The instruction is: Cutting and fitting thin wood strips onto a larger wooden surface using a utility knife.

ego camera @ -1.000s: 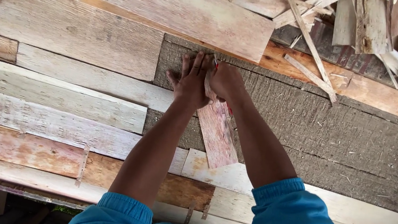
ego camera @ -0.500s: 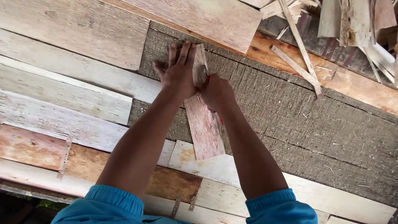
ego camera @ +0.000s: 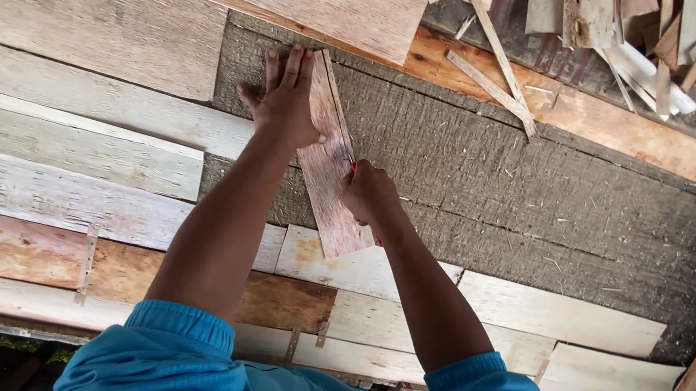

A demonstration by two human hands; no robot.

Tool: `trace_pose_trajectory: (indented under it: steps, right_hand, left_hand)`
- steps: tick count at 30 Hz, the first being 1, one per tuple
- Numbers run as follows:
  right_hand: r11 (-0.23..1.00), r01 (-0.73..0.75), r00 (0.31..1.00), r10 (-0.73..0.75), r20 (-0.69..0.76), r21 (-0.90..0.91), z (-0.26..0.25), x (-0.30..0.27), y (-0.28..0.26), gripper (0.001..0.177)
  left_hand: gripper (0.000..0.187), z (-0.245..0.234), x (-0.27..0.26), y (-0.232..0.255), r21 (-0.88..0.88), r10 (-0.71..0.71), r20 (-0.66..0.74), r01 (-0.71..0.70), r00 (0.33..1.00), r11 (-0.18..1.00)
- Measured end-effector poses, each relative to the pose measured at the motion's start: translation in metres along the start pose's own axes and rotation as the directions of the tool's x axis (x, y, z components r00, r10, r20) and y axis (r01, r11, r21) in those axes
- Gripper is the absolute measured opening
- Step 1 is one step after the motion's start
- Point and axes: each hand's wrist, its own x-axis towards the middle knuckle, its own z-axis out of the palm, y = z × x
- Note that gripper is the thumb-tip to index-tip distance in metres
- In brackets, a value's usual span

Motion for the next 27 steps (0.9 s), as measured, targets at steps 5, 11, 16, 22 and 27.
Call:
trace_pose_trajectory:
  steps: [5, 11, 16, 22, 27]
  right_hand:
    - [0.999, -0.035, 0.999, 0.035, 0.024, 0.001, -0.003, -0.011, 0.005, 0.045]
    - [0.991, -0.006, 1.0, 0.007, -0.008, 0.137, -0.016, -0.051, 0.005, 0.04]
    - [0.962, -0.025, 1.0, 0.027, -0.005, 0.271, -0.014, -0.047, 0.011, 0.033]
    - [0.983, 0.025, 0.977, 0.013, -0.211, 0.18, -0.002, -0.036, 0.015, 0.035]
    - [0.984, 0.094, 0.903, -0.02, -0.43, 0.15, 0.021, 0.006, 0.008, 0.038]
  left_hand:
    - [0.134, -0.005, -0.001, 0.001, 0.023, 0.01, -0.028, -0.01, 1.0, 1.0]
    - [0.133, -0.002, -0.004, -0.003, -0.007, 0.047, -0.04, -0.047, 0.998, 0.999]
    - [0.135, 0.003, 0.005, -0.006, 0.007, 0.054, -0.048, -0.053, 0.997, 0.999]
    - [0.136, 0.009, 0.011, -0.01, 0.0, 0.072, -0.041, -0.072, 0.997, 0.997]
    - [0.137, 0.01, 0.013, -0.012, -0.007, 0.083, -0.054, -0.083, 0.995, 0.997]
